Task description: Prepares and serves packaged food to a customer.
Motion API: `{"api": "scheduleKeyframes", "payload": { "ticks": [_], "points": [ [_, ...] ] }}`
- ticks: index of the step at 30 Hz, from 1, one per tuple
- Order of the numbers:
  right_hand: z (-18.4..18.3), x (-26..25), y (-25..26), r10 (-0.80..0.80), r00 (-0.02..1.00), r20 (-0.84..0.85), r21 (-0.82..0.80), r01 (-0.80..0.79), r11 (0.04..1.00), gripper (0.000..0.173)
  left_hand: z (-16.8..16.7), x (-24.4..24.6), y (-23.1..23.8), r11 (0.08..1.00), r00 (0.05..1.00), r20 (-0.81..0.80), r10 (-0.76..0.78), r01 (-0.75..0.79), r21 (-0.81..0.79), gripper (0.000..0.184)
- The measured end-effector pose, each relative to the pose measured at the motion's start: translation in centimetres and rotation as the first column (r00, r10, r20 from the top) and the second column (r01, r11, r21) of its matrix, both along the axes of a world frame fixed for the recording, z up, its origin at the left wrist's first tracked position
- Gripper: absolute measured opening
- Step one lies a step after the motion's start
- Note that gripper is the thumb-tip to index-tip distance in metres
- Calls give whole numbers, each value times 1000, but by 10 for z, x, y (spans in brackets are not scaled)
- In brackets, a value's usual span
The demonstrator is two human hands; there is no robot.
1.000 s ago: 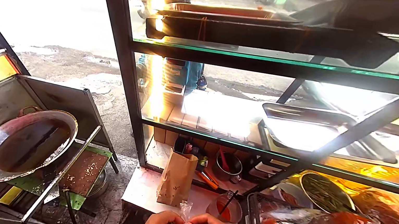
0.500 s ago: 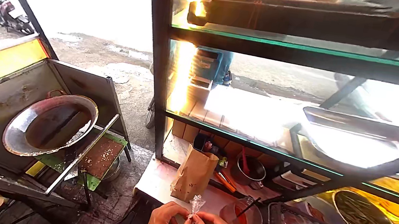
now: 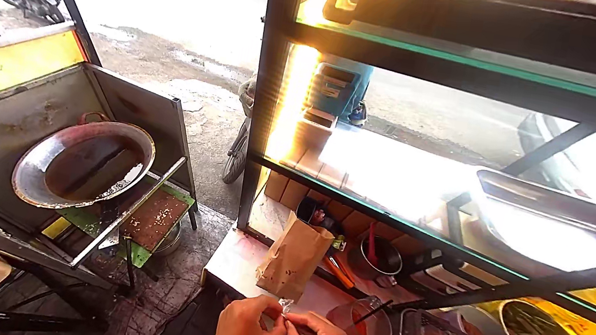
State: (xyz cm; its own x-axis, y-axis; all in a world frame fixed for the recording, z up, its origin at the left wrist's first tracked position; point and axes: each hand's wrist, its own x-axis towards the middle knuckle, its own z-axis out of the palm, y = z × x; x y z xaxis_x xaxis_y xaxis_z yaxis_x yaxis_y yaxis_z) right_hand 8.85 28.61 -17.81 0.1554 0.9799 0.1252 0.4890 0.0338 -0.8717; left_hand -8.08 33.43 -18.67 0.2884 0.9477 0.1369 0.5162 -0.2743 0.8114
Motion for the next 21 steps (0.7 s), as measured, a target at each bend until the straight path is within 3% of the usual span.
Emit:
{"api": "scheduleKeyframes", "payload": {
  "ticks": [2,8,11,15,18,21],
  "points": [
    [1,3,1,-11,999,-42,-20,10,1000,11,-3,5,0,1000,999,42,22,-22,13,13],
    [-10,13,4,116,993,-30,59,-114,992,8,-7,6,0,986,959,283,11,36,-163,14],
    [-14,21,5,208,935,-287,16,-213,977,9,-11,2,3,975,928,370,-45,122,-188,17],
    [-11,31,2,153,767,-623,-134,-298,945,14,-14,-2,0,987,917,372,-145,162,-13,11],
    [-2,27,-1,47,743,-668,-201,-241,950,15,-17,-7,5,971,930,299,-214,169,169,8],
    [0,25,0,28,772,-635,-186,-187,965,14,-18,-9,9,950,921,277,-273,212,231,13]
  ]
}}
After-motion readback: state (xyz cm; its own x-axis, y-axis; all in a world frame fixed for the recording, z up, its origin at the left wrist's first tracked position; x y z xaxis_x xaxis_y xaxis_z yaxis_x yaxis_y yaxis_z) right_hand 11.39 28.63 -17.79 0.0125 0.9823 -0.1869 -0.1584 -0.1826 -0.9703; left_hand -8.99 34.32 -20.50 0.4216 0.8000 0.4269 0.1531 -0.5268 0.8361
